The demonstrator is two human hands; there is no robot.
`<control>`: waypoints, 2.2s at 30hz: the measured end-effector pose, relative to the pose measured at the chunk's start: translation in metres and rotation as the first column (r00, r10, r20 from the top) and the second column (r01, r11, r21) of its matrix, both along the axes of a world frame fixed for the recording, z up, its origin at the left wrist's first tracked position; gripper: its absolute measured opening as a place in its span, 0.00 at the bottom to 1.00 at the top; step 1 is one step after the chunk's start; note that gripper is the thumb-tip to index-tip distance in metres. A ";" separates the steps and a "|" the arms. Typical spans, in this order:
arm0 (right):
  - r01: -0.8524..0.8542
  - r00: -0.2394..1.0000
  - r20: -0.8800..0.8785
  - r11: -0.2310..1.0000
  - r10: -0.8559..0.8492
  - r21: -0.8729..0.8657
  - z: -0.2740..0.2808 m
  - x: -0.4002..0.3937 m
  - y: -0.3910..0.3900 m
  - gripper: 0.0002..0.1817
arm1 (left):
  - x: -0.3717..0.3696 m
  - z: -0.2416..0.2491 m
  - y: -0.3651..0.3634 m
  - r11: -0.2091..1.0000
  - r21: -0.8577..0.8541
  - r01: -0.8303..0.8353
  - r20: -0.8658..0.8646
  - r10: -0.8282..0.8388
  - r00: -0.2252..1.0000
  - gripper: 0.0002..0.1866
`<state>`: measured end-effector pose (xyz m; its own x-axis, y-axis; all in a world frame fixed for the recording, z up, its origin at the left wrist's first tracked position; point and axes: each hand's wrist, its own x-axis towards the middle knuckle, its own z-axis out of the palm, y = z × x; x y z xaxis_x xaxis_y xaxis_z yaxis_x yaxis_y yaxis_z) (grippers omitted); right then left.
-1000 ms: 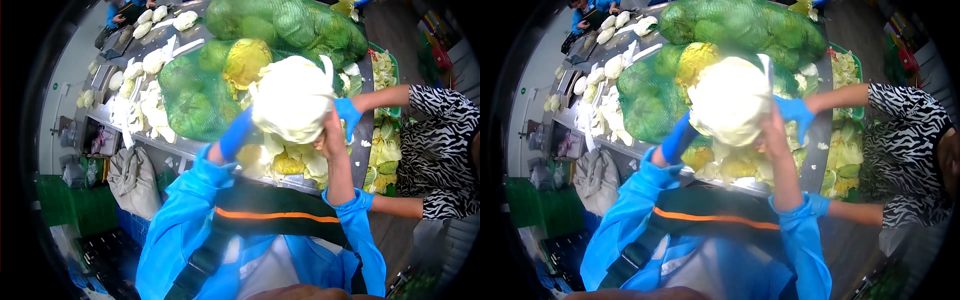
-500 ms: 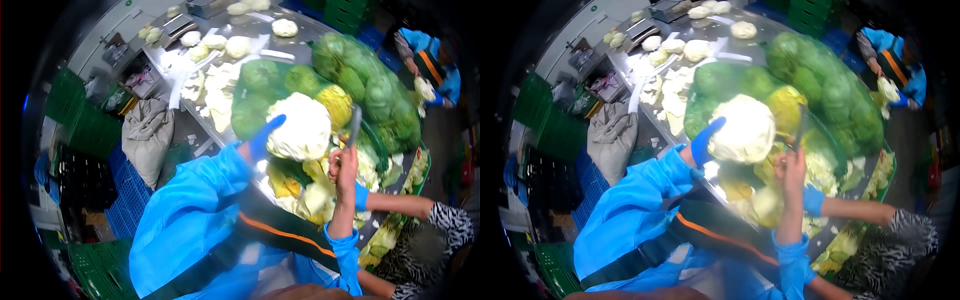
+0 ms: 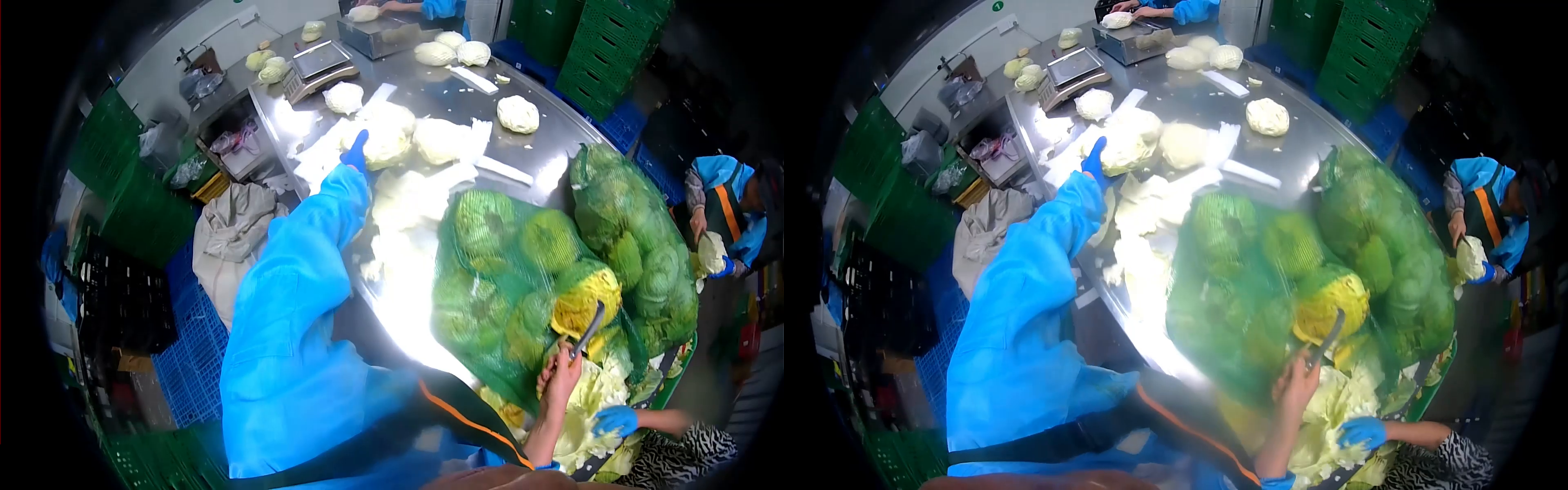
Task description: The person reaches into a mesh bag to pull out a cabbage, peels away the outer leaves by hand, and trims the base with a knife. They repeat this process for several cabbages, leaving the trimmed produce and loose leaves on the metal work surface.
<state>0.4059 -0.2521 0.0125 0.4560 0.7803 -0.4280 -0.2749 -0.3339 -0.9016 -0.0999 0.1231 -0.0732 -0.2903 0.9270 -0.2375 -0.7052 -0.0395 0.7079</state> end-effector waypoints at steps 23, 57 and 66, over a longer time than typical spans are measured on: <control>0.438 0.893 0.080 0.895 -0.444 0.084 -0.057 0.011 -0.010 0.09 | 0.349 0.129 -0.143 -0.158 -0.129 0.979 -0.701 -0.684 -0.202 0.23; -0.005 0.951 0.309 0.996 -0.021 0.084 -0.099 0.093 -0.036 0.22 | 0.448 0.020 -0.249 0.484 -0.165 0.859 -0.521 -0.783 0.340 0.39; -0.037 0.670 0.729 0.987 0.141 -0.157 -0.056 0.096 -0.083 0.12 | 0.485 0.032 -0.250 0.392 -0.289 0.873 -0.303 -0.903 0.305 0.29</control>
